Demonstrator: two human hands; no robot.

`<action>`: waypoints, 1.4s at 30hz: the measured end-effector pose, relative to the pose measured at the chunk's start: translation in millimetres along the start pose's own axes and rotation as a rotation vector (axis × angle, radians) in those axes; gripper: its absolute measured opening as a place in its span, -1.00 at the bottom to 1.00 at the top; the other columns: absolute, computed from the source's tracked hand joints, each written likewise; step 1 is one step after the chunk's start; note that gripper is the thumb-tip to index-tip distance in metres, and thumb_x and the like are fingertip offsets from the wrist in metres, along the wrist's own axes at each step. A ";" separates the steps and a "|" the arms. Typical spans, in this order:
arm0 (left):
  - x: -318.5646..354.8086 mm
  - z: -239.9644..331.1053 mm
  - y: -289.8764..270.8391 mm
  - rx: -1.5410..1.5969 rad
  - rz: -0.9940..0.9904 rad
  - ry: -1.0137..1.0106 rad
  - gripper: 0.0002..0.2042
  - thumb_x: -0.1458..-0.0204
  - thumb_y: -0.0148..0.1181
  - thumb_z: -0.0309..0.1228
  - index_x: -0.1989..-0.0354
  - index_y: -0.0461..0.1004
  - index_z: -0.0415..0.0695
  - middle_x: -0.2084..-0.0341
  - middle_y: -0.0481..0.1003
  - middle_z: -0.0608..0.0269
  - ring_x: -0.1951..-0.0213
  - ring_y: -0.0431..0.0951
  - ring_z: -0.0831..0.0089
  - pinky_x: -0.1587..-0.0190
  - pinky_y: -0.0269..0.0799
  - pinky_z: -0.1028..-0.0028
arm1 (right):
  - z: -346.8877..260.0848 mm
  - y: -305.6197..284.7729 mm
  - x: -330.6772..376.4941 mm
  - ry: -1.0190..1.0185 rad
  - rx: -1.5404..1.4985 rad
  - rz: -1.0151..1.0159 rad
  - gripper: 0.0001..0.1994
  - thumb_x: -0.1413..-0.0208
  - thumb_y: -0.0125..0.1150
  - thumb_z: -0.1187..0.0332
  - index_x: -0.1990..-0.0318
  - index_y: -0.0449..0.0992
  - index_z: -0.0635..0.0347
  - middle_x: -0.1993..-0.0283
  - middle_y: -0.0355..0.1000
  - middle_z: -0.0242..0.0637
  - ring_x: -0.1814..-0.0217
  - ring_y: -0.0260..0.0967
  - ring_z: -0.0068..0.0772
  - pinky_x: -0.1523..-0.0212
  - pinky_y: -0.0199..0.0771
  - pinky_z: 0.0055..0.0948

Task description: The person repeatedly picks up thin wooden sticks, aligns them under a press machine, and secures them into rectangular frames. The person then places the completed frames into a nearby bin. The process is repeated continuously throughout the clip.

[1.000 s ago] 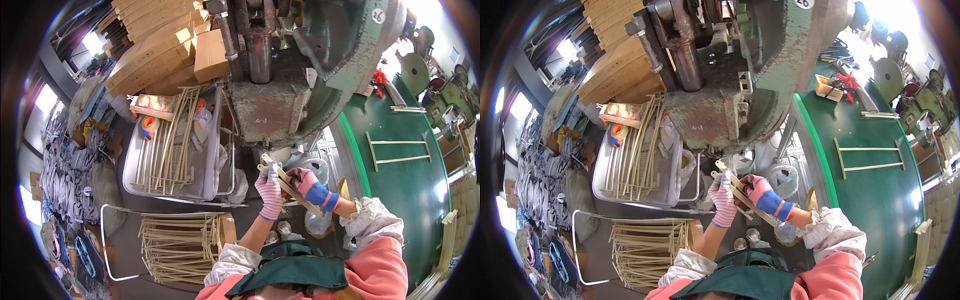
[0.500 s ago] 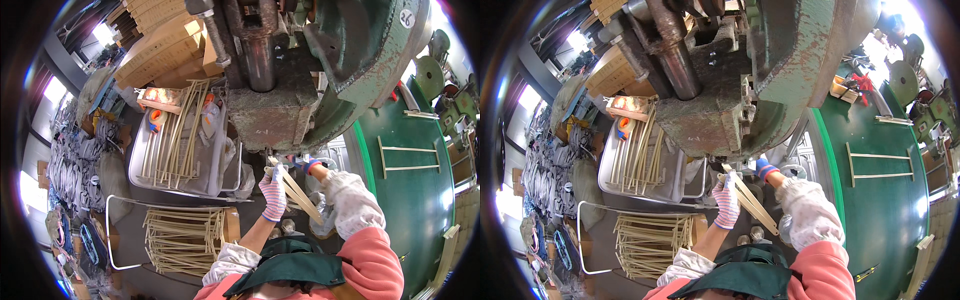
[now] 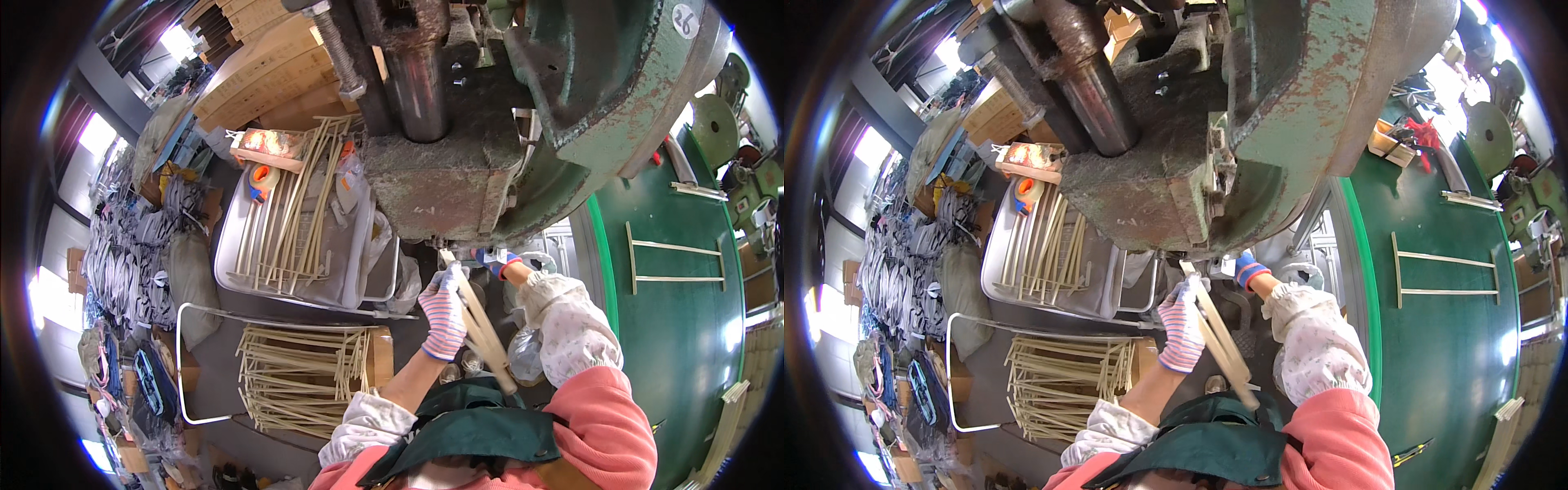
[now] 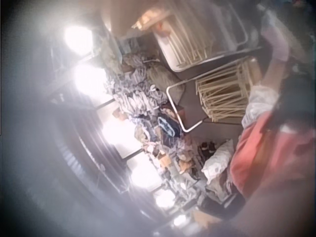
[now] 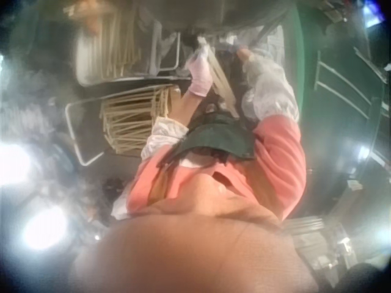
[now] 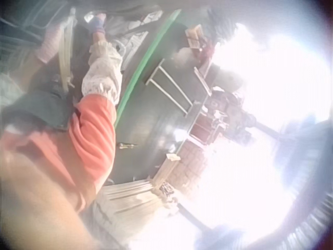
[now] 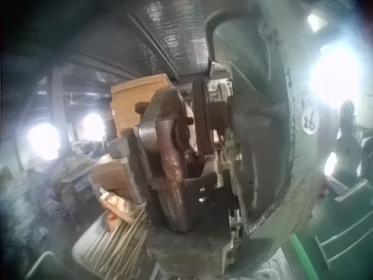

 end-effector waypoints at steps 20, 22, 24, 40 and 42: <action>2.9 14.6 -77.9 -0.167 0.167 0.089 -0.73 0.04 0.27 -0.15 0.54 0.49 -0.10 0.77 0.38 0.39 0.82 0.24 0.66 0.78 0.04 0.65 | 3.7 14.4 -11.9 -0.003 -0.378 -0.283 -0.64 -0.21 -0.14 0.41 -0.17 0.18 0.14 -0.11 0.29 -0.27 -0.06 0.31 -0.37 0.05 0.36 -0.49; 10.7 29.1 -102.0 -0.222 0.165 0.038 -0.67 0.08 0.28 -0.06 0.54 0.49 -0.10 0.75 0.39 0.39 0.81 0.24 0.67 0.77 0.04 0.67 | 10.0 22.3 -10.7 0.162 -0.806 -0.162 -0.72 -0.24 -0.13 0.39 -0.04 0.31 0.32 0.04 0.39 -0.12 0.05 0.37 -0.30 0.13 0.43 -0.42; 16.2 36.5 -118.4 -0.369 0.214 -0.005 -0.63 0.10 0.28 0.00 0.55 0.48 -0.09 0.75 0.38 0.42 0.78 0.25 0.69 0.75 0.06 0.68 | 17.6 30.8 -11.0 0.297 -1.083 -0.042 -0.74 -0.20 -0.07 0.42 0.00 0.31 0.32 0.06 0.39 -0.06 0.09 0.40 -0.22 0.17 0.46 -0.34; 21.3 103.0 -165.7 -0.278 0.006 0.069 -0.58 0.04 0.19 0.02 0.49 0.41 -0.15 0.70 0.34 0.38 0.79 0.18 0.64 0.69 0.06 0.62 | -7.5 34.5 -35.7 0.287 0.293 -0.011 -0.74 -0.10 0.08 0.33 0.09 0.41 0.24 0.24 0.48 -0.11 0.36 0.46 -0.13 0.38 0.47 -0.28; 21.8 109.1 -167.8 -0.264 0.029 0.056 -0.60 0.01 0.17 0.00 0.46 0.41 -0.16 0.71 0.31 0.44 0.79 0.16 0.66 0.69 0.06 0.62 | -15.0 34.7 -27.9 0.314 0.383 0.213 -0.74 -0.06 0.09 0.30 0.12 0.42 0.19 0.22 0.46 -0.05 0.30 0.45 -0.03 0.33 0.46 -0.22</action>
Point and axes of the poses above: each hand's wrist, its own x-axis away from the middle knuckle, its own y-axis out of the palm, z = x × y, the point moved 1 cm from there along -x, towards the middle knuckle
